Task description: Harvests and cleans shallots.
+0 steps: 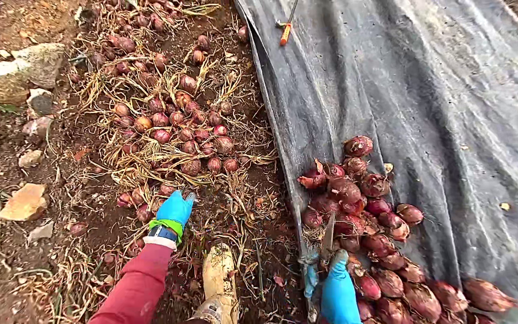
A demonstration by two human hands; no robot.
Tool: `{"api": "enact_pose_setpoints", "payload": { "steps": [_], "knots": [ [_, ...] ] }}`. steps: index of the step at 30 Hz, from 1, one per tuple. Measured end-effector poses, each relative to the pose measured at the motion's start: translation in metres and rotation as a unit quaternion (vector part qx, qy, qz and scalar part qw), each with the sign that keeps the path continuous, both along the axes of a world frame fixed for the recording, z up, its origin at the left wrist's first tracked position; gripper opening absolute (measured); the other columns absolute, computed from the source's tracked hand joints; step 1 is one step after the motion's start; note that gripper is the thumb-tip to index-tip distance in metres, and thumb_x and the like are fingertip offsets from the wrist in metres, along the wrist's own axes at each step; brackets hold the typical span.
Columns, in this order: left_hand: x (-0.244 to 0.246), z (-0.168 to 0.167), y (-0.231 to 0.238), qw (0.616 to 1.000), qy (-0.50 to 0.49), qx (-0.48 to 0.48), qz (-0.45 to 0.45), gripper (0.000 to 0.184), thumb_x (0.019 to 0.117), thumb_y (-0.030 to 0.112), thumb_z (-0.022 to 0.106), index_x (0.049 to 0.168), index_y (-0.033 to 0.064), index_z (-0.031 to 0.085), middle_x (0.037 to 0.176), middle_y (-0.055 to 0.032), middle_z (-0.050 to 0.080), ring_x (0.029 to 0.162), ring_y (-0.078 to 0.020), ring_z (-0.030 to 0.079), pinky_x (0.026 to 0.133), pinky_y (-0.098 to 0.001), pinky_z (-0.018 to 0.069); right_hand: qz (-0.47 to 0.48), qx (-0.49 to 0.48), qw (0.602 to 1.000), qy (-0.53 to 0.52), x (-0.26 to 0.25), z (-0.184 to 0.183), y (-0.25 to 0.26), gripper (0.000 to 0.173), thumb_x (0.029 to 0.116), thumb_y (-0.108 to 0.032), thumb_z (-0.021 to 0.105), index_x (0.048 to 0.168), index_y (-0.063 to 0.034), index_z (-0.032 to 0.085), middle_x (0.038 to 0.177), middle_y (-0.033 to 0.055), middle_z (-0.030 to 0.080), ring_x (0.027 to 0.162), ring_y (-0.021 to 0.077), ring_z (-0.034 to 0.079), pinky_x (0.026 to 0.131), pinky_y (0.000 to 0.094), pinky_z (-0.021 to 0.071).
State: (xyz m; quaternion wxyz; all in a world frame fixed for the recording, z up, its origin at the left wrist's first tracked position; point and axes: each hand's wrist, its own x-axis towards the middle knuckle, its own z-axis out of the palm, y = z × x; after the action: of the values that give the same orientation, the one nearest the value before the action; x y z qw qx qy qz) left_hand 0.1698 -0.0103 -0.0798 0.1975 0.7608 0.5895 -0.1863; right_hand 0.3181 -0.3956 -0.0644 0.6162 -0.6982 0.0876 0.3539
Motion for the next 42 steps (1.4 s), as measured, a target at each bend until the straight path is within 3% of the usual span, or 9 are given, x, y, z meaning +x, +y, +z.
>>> {"api": "enact_pose_setpoints", "payload": {
  "steps": [4,9,13,18,22,28,32,38,42],
  "knots": [
    [-0.016,-0.070,0.019,0.993,0.097,-0.017,0.063,0.090,0.0780,0.068,0.076,0.134,-0.0006,0.058,0.123,-0.0248,0.068,0.116,-0.0410,0.067,0.096,-0.0625,0.0546,0.102,-0.039,0.992,0.065,-0.040,-0.025,0.014,0.086,0.1054,-0.061,0.004,0.104,-0.0028,0.067,0.059,0.0101,0.061,0.044,0.0230,0.059,0.043,0.0419,0.0561],
    [-0.031,-0.069,0.018,0.995,0.002,-0.053,0.084,0.087,0.0669,0.023,0.092,0.144,0.0093,0.055,0.132,-0.0236,0.064,0.120,-0.0424,0.064,0.099,-0.0656,0.0525,0.165,-0.026,0.975,0.144,-0.071,-0.030,0.044,0.085,0.1053,-0.062,0.007,0.107,-0.0033,0.068,0.059,0.0087,0.062,0.047,0.0202,0.060,0.047,0.0378,0.0563],
    [-0.036,-0.029,-0.024,0.945,-0.212,-0.212,0.129,0.058,0.0813,0.014,0.087,0.134,0.0129,0.063,0.105,-0.0117,0.074,0.080,-0.0243,0.071,0.070,-0.0447,0.0610,0.178,-0.022,0.967,0.182,-0.076,-0.040,0.038,0.087,0.1044,-0.063,0.003,0.108,-0.0035,0.067,0.062,0.0108,0.063,0.048,0.0225,0.061,0.047,0.0388,0.0567],
    [0.012,0.047,-0.061,0.918,-0.226,-0.277,-0.172,0.041,0.0854,0.029,0.085,0.123,0.0200,0.073,0.113,0.0053,0.076,0.106,-0.0067,0.071,0.099,-0.0354,0.0591,0.199,0.089,0.961,0.169,-0.058,-0.033,0.049,0.088,0.0951,-0.080,0.024,0.110,-0.0037,0.064,0.065,0.0078,0.063,0.048,0.0209,0.062,0.046,0.0379,0.0582],
    [0.031,0.087,-0.079,0.847,-0.117,-0.249,-0.454,0.024,0.0956,0.039,0.073,0.102,0.0168,0.076,0.096,-0.0041,0.074,0.093,-0.0229,0.071,0.085,-0.0528,0.0564,0.249,0.109,0.962,0.029,-0.030,0.002,0.072,0.091,0.0879,-0.089,0.027,0.090,-0.0064,0.065,0.062,0.0047,0.062,0.048,0.0169,0.060,0.047,0.0346,0.0551],
    [0.035,0.077,-0.039,0.892,-0.202,-0.094,-0.392,0.012,0.0914,0.032,0.077,0.101,0.0251,0.079,0.093,0.0030,0.077,0.087,-0.0156,0.073,0.078,-0.0501,0.0599,0.296,0.009,0.953,0.069,-0.009,-0.010,0.073,0.083,0.0974,-0.078,0.027,0.095,-0.0064,0.068,0.060,0.0048,0.059,0.047,0.0168,0.058,0.047,0.0352,0.0529],
    [0.100,0.110,-0.107,0.791,0.016,-0.250,-0.558,0.023,0.1012,0.033,0.059,0.109,0.0143,0.070,0.106,-0.0100,0.073,0.100,-0.0330,0.071,0.081,-0.0603,0.0552,0.396,-0.014,0.918,0.031,0.002,-0.007,0.069,0.090,0.0879,-0.090,0.022,0.083,-0.0103,0.064,0.064,0.0035,0.061,0.053,0.0175,0.062,0.053,0.0395,0.0557],
    [0.115,0.074,-0.066,0.931,-0.153,-0.110,-0.312,0.021,0.1008,0.039,0.066,0.110,0.0233,0.077,0.098,-0.0027,0.077,0.092,-0.0230,0.073,0.083,-0.0572,0.0579,0.010,-0.060,0.997,-0.053,0.030,0.013,0.031,0.064,0.1051,-0.059,0.040,0.100,-0.0034,0.070,0.065,0.0107,0.066,0.048,0.0216,0.061,0.044,0.0370,0.0551],
    [0.074,0.069,-0.067,0.948,-0.221,-0.156,-0.166,0.022,0.0963,0.039,0.074,0.107,0.0209,0.078,0.086,-0.0003,0.076,0.075,-0.0156,0.071,0.073,-0.0479,0.0609,0.132,-0.448,0.875,-0.127,0.045,-0.017,0.050,0.079,0.0754,-0.076,0.072,0.108,-0.0043,0.072,0.092,0.0154,0.072,0.088,0.0336,0.070,0.079,0.0591,0.0547]
  ]
}}
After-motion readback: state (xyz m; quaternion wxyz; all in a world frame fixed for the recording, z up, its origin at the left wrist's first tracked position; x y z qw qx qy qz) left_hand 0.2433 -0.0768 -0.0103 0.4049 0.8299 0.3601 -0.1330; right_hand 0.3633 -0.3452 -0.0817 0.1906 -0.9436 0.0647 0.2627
